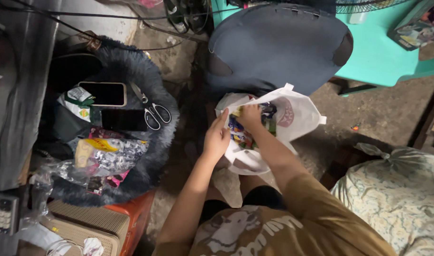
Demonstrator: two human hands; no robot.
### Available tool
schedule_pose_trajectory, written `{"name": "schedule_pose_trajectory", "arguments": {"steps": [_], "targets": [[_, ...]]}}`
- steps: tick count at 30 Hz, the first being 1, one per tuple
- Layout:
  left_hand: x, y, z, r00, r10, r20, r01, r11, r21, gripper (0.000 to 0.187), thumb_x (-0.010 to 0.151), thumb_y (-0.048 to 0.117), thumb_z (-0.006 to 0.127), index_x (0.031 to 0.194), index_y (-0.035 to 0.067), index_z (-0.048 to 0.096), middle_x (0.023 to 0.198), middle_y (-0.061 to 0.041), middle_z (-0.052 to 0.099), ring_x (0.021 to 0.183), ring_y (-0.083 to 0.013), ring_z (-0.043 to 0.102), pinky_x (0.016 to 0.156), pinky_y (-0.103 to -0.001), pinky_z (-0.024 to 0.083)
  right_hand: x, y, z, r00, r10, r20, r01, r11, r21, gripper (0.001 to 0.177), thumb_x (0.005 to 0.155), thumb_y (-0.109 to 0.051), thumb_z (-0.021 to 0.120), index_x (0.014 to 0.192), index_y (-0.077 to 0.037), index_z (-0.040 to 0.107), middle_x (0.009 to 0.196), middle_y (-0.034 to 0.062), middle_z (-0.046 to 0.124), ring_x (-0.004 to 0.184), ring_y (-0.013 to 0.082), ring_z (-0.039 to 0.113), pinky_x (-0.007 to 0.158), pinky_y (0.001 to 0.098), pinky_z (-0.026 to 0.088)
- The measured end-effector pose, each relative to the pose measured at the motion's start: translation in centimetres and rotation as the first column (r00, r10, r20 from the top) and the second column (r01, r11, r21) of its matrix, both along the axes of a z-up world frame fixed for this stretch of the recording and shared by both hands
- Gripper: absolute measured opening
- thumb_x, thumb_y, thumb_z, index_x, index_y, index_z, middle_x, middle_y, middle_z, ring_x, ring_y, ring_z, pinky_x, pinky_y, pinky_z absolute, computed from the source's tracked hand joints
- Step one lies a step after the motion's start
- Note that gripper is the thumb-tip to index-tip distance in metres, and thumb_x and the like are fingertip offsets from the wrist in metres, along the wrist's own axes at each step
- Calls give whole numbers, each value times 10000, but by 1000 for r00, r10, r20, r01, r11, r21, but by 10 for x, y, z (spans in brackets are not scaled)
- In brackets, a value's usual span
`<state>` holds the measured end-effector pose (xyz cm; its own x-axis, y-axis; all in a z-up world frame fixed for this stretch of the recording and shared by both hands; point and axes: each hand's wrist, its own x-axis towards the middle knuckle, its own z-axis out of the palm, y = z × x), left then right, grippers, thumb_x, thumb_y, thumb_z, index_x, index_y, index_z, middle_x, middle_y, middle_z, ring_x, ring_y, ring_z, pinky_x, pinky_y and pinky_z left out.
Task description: The person unpacks small packaged items from a white plastic bag, uses scissors to open a plastic-wrapped bundle, and places the items into a blue storage organizer and a drawer. The person also handles a clear bag of small items near a display case.
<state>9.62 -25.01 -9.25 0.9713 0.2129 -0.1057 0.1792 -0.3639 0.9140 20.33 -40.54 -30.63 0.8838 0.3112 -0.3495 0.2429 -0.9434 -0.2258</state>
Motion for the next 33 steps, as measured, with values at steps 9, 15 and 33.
{"name": "schedule_pose_trajectory", "arguments": {"steps": [9,15,33], "targets": [[13,-10,-47,994,66,-84,-73,993,-88,584,914,-25,622,1461,179,654,1292,-188,732,1005,-298,673,877,-340,540,-30,-114,114,737,-164,-656,670,48,741,623,772,-21,700,1345,-65,458,1211,113,611,1081,256,635,893,393,556],[14,-20,-47,995,-104,1,100,956,-275,920,696,94,920,1511,112,493,1518,-161,555,1280,-248,561,1026,-325,458,-43,-135,162,777,8,-629,626,88,774,805,751,-38,696,1495,-22,389,1353,167,585,1190,284,632,1006,408,540],[-15,1,-62,998,15,54,14,869,-495,861,808,33,861,1445,-18,284,1327,-168,591,1187,-243,646,1017,-364,545,-54,-83,169,845,-124,-521,69,990,-124,444,941,-517,568,1211,-223,760,1276,86,680,1182,297,632,967,498,470]]}}
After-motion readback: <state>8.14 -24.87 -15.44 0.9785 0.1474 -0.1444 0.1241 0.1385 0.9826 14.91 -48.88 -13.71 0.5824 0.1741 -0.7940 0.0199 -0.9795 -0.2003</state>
